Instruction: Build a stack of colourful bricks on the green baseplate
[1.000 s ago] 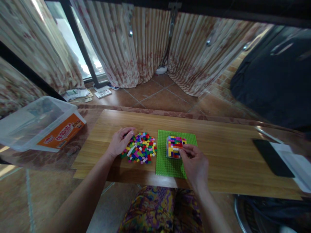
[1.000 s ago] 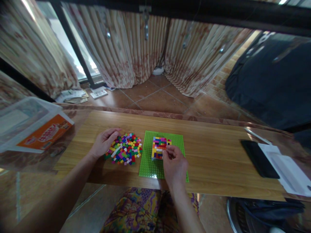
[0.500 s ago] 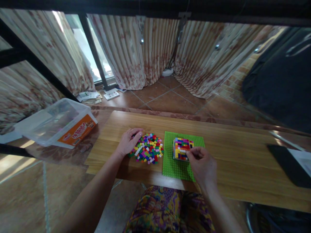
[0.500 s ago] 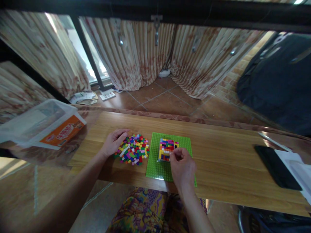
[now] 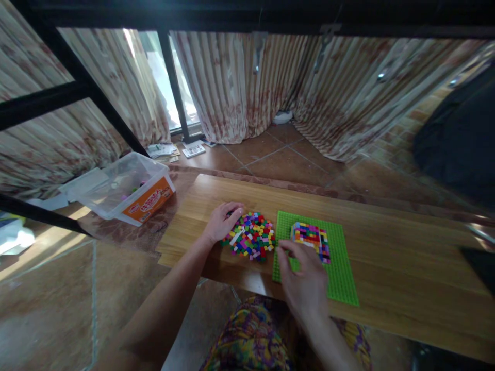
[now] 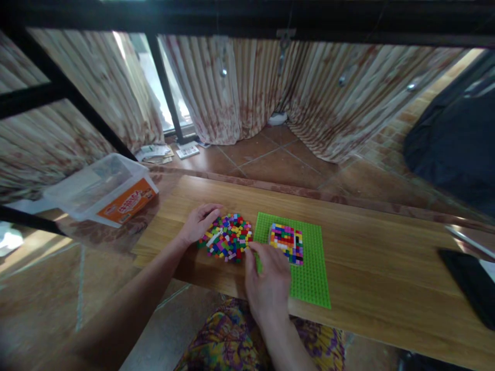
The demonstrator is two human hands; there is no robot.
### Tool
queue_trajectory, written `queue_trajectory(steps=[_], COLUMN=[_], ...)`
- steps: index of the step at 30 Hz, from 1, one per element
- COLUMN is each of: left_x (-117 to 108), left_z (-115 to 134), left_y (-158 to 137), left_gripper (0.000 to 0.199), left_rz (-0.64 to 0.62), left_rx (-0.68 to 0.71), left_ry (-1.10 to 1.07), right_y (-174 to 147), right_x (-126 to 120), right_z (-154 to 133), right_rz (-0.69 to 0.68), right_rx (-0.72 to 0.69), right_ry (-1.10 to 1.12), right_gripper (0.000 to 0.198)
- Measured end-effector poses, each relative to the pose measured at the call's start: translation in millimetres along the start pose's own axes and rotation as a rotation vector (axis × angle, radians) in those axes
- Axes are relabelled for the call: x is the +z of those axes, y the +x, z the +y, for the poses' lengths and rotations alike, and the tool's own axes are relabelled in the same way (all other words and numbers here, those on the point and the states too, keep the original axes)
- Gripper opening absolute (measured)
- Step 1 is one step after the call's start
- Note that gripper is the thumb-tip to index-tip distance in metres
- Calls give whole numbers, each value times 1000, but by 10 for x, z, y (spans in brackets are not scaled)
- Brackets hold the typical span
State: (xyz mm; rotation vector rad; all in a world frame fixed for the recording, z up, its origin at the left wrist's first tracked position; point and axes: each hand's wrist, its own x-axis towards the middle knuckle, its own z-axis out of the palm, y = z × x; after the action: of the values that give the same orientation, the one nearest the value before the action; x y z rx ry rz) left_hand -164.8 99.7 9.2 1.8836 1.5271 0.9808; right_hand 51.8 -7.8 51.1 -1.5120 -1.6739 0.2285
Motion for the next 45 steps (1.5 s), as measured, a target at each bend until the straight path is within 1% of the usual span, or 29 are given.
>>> queue_trajectory(steps=[1,2,5,7,10,14,20,23,25,27,30,33,35,39,42,45], left_x=[1,1,-1,-3,-6,-4,-4,-10,-11,-10,-8,-8,-9,-11,-10,-9], left_z=[-2,-4,-9,-15,-25,-35,-28,-23,-26,-35,-57,-76,-85,-105,-121,-129], left_y=[1,2,8,12,16,15,16,19,20,21,19,19,21,28,33,41], left_gripper=[37,37,34,34,36,36,35,35,35,36,37,39,40,43,45,47], left_rz=[1,1,-7,-14,-20,-24,-19,-12,-11,-7,-6,-8,-11,-14,-23,-29], left_rx=[2,4,8,13,20,22,21,20,15,15,18,10,4,-15,-29,-39], left_ry=[-5,-8,-14,-19,-27,-22,-20,-29,-35,-36,-34,-36,-31,-27,-63,-69], right_y=[12,30,105,162,243,313,332,307,269,214,113,9,-58,-175,-214,-178], right_x=[106,217,521,661,772,840,907,846,751,624,415,224,110,-101,-244,-365], right_z=[-50,-88,-139,-145,-151,-173,-194,-197,-197,-195,-181,-144,-101,52,223,407], right_rz=[-66,-132,-281,-339,-377,-398,-379,-365,-358,-364,-384,-370,-335,-255,-155,-36], right_rx=[-59,-89,-98,-82,-58,-58,-84,-74,-39,51,241,337,357,360,368,381], right_ry=[16,16,-27,-73,-173,-293,-307,-230,-117,38,290,462,497,457,415,356], right_gripper=[20,20,19,18,17,15,17,15,15,15,14,14,14,13,12,14])
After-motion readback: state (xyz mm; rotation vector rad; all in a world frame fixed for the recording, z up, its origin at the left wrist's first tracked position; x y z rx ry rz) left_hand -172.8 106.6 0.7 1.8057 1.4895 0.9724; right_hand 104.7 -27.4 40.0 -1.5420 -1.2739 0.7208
